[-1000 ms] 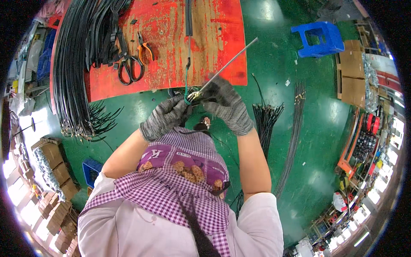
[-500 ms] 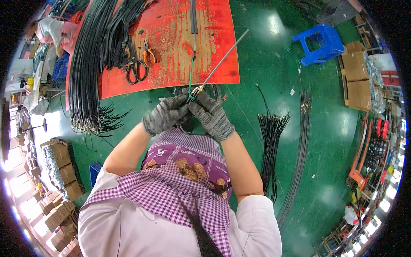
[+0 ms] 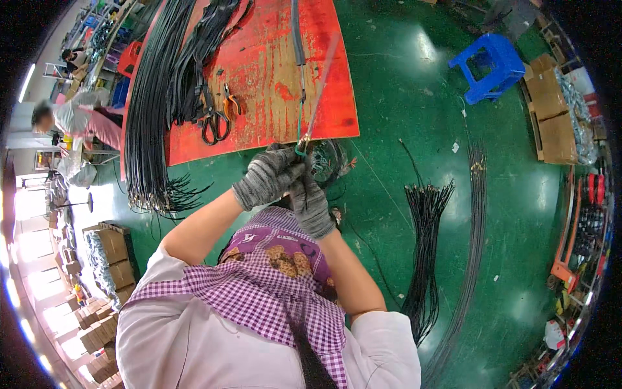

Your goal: The person strips the outer insulation from black electrical wires using pliers and a knife on a red workbench. They repeatedly cut the insulation, peel it off, and place the stripped wires into a pile on the floor. The process is repeated for multiple wires throughout the clip.

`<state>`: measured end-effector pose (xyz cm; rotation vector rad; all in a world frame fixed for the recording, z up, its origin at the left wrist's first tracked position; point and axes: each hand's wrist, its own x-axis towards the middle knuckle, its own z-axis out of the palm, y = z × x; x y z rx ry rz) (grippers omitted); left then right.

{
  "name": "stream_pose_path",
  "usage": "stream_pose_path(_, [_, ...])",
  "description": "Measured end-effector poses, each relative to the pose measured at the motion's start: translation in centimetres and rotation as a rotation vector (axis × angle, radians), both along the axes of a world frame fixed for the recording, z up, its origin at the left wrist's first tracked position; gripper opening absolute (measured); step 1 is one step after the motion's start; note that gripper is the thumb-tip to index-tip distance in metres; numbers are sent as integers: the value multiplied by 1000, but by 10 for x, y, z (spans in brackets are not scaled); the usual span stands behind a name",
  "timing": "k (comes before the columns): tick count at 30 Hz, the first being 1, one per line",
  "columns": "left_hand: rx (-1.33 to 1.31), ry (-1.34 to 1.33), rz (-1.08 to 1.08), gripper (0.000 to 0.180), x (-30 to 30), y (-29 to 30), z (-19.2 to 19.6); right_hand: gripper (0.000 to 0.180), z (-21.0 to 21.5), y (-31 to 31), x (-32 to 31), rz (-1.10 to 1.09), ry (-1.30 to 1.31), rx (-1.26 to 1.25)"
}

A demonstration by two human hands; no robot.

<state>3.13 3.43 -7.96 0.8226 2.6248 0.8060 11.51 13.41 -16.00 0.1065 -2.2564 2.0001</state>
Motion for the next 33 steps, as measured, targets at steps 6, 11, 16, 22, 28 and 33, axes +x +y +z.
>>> stream_pose_path(6, [497,-851,446,22,-6,18,-18,42,-14,3,6,-80,29,145])
stream_pose_path(11, [763,-1006,604,21,-5,24,-49,41,19,14,-10,-74,-270,25])
stream_pose_path(16, [892,-661,677,17,-1,32,-78,52,24,1,-27,-64,-203,439])
stream_pose_path(22, [979,-633,744,14,-8,34,-77,51,-1,-2,-31,65,-191,182])
stream_pose_path(28, [827,-715,130,28,-30,-11,-163,33,-38,3,-12,-5,-423,-244])
stream_pose_path(33, [29,-647,-489,36,-153,-67,-133,32,0,10,10,-2,-793,-994])
